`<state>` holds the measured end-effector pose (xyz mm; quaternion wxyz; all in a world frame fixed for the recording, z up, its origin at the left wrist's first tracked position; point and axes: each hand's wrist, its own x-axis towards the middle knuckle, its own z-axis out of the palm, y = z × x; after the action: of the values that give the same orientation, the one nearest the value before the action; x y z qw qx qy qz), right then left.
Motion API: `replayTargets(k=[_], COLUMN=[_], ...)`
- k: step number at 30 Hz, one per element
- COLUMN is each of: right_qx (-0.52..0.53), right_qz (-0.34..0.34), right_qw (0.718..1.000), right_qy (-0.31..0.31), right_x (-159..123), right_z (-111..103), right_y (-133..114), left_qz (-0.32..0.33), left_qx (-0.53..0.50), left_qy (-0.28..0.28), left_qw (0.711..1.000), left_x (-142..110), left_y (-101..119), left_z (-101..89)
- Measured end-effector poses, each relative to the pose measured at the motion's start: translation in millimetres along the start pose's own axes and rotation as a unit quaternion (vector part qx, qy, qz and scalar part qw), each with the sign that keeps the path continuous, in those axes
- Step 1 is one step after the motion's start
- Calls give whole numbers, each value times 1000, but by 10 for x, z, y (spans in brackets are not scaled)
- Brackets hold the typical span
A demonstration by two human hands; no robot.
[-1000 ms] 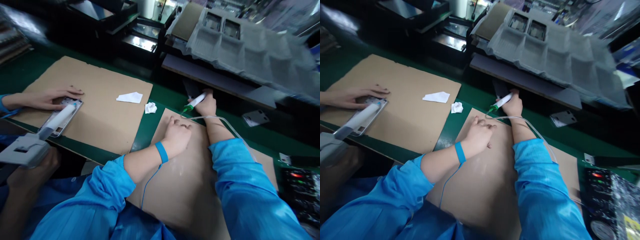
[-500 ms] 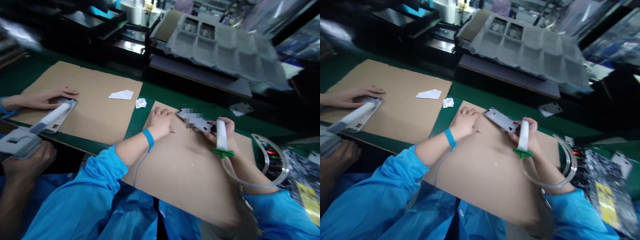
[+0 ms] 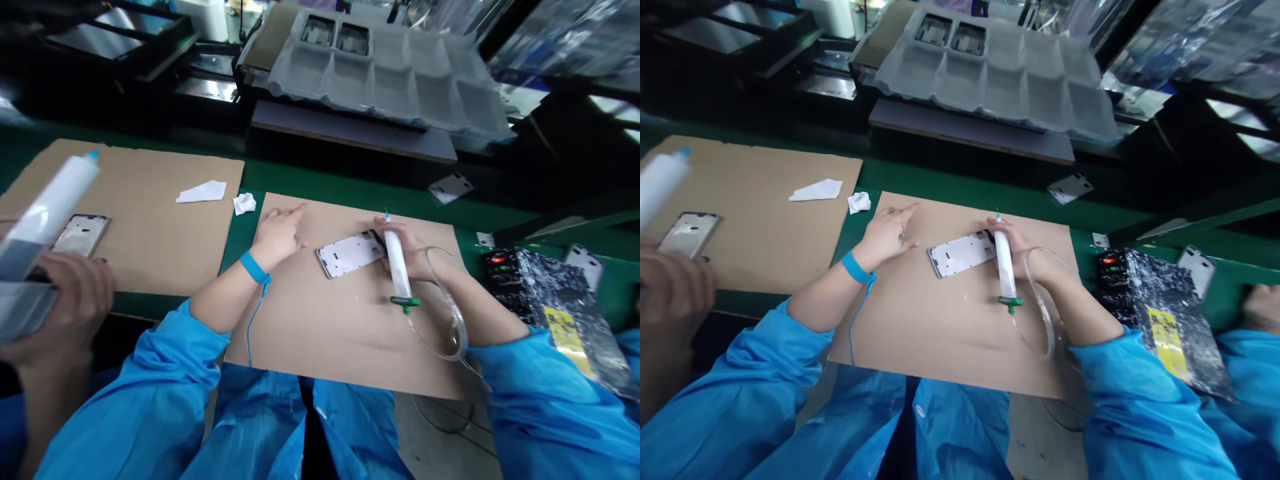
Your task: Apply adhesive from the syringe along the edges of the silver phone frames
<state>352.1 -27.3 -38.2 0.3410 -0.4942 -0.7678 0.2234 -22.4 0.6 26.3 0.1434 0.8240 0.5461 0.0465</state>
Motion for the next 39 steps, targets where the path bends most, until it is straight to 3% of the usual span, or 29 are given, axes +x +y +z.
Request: replayTargets(k=[5, 10, 13, 18, 24, 29, 31, 39], right_qx=[-1, 61, 80, 65, 242, 332, 320, 252], right_qz=[8, -35, -45, -39, 19, 140, 168, 122], right_qw=[1000, 996, 995, 997, 968, 923, 922, 960], right_qy=[15, 52, 29, 10, 70, 133, 142, 25], right_x=[289, 283, 249, 204, 183, 271, 271, 203], right_z=[179, 540, 668, 684, 714, 666, 641, 673], right_y=[139, -43, -174, -274, -429, -493, -519, -786], left_qz=[13, 23, 38, 81, 105, 108, 107, 91], left_qx=[-3, -8, -6, -26, -119, -114, -114, -128], left_qy=[-8, -13, -3, 20, 84, 56, 39, 38], left_qw=[1000, 1000, 999, 996, 984, 986, 987, 987], left_x=[26, -8, -38, -5, 89, 101, 87, 86], left_y=[-78, -81, -80, -114, -88, -73, -66, -24], left_z=[-56, -62, -43, 49, 310, 392, 368, 314])
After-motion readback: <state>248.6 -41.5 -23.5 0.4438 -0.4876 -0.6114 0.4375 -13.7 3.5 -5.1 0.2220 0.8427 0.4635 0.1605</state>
